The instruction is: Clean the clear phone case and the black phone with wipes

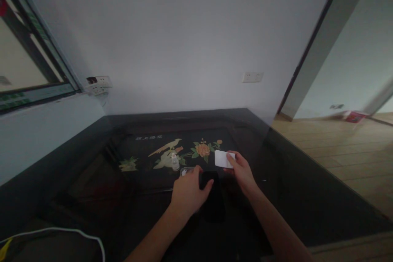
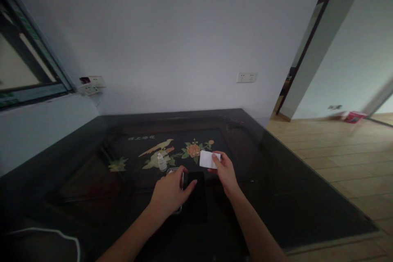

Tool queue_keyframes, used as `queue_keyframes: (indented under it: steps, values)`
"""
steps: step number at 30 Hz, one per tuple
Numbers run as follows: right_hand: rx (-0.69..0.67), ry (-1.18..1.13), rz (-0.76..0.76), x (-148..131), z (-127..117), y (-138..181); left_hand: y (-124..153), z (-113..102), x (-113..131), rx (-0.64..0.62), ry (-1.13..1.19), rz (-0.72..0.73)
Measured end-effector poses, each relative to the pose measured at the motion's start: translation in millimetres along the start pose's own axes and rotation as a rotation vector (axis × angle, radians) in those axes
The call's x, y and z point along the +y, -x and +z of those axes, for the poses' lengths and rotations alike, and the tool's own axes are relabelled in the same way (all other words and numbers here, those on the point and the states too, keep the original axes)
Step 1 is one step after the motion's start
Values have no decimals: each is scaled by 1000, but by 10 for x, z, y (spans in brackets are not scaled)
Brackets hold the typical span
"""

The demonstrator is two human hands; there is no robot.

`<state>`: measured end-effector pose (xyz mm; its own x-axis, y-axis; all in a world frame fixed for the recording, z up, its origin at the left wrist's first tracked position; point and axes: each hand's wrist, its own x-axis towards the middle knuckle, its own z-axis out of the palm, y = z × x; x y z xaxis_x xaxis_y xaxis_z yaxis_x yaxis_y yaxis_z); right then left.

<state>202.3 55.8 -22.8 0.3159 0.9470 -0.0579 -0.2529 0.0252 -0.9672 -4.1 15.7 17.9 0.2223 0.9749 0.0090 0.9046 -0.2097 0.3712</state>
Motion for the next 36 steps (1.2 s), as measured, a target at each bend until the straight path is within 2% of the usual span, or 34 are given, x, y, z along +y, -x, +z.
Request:
queue_keyframes:
  steps: [5, 10, 16, 30, 36]
  values:
    - [-27, 6, -14, -15, 0, 7, -20, 97, 273, -19, -83, -29]
    - [-16, -3, -8, -36, -10, 11, -106, 221, 418, -31, -131, -46]
    - [-13, -42, -18, -43, -23, 13, -164, 301, 448, -72, -182, -88]
    - [-40, -90, -4, -45, -28, 21, -226, 406, 481, -30, -175, -97]
    - [-34, -86, -2, -32, -31, 12, -221, 377, 491, -19, -122, -106]
